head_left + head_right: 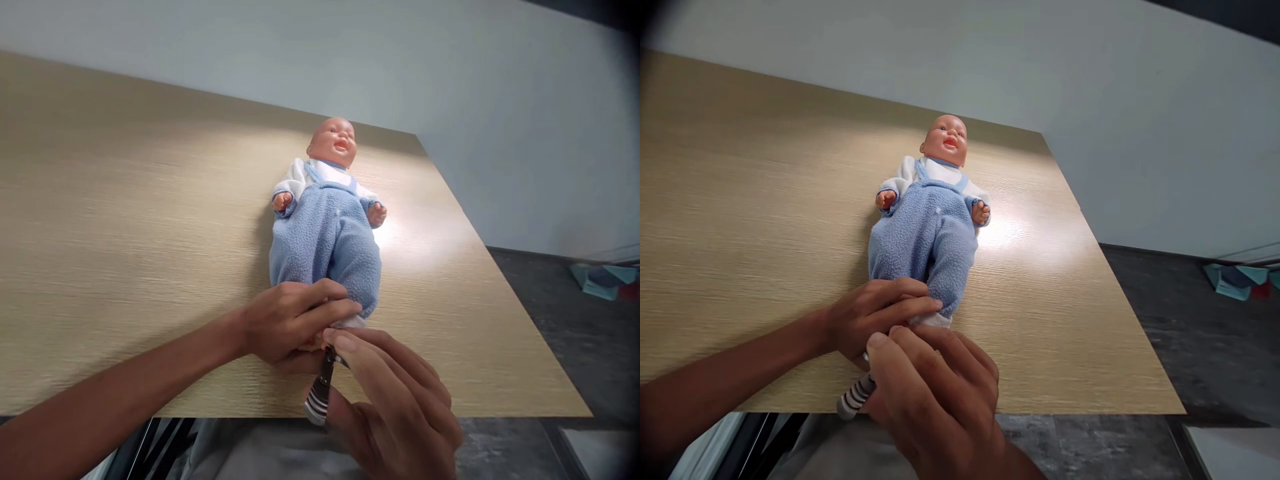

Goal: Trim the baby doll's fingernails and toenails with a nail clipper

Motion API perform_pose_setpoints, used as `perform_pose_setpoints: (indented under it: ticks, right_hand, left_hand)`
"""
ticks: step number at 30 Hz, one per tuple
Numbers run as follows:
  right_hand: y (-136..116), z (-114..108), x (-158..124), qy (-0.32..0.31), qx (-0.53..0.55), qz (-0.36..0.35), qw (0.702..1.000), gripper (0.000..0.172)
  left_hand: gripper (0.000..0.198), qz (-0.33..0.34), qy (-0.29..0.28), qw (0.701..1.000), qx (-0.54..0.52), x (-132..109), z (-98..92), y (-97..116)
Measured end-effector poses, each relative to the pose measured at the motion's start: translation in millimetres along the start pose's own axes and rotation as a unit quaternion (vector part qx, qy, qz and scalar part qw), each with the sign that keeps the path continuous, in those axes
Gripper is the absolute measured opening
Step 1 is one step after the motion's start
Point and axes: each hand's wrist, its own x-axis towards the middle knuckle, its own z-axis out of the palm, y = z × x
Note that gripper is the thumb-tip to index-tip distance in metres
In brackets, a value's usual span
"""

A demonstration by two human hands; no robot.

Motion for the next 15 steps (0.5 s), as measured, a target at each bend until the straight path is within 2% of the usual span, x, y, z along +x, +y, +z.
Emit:
perform_pose_setpoints:
  ticks: [3, 8, 9, 13, 14, 15]
  right_hand:
    - [0.5, 3.2, -0.5, -0.01, 0.006, 0.002, 1.0, 0.024]
    - [6.9, -3.9, -12.5, 0.003, 0.004, 0.004, 1.0, 0.024]
    - [8.6, -8.0, -14.5, -0.012, -0.002, 0.011, 1.0, 0.028]
    - [10.6, -21.4, -15.5, -0.143, -0.027, 0.014, 0.989, 0.037]
    - [9.4, -21.7, -14.5, -0.15, -0.033, 0.018, 0.988, 0.035]
    - [7.6, -20.6, -13.4, -0.13, -0.039, 0.023, 0.99, 0.033]
  left_hand:
    - [0.037, 0.002, 0.005, 1.0, 0.007, -1.1, 0.4, -1.0]
    - [0.045, 0.014, 0.004, 1.0, 0.002, -0.8, 0.8, -1.9]
    - [0.045, 0.017, 0.007, 1.0, 0.006, -0.5, 0.9, -2.0]
    - [0.042, 0.021, 0.011, 1.0, 0.019, 0.5, 0.9, -1.8]
    - [0.042, 0.017, 0.01, 1.0, 0.018, 0.7, 0.6, -1.7]
    - [0.043, 0.013, 0.01, 1.0, 0.017, 0.8, 0.3, -1.6]
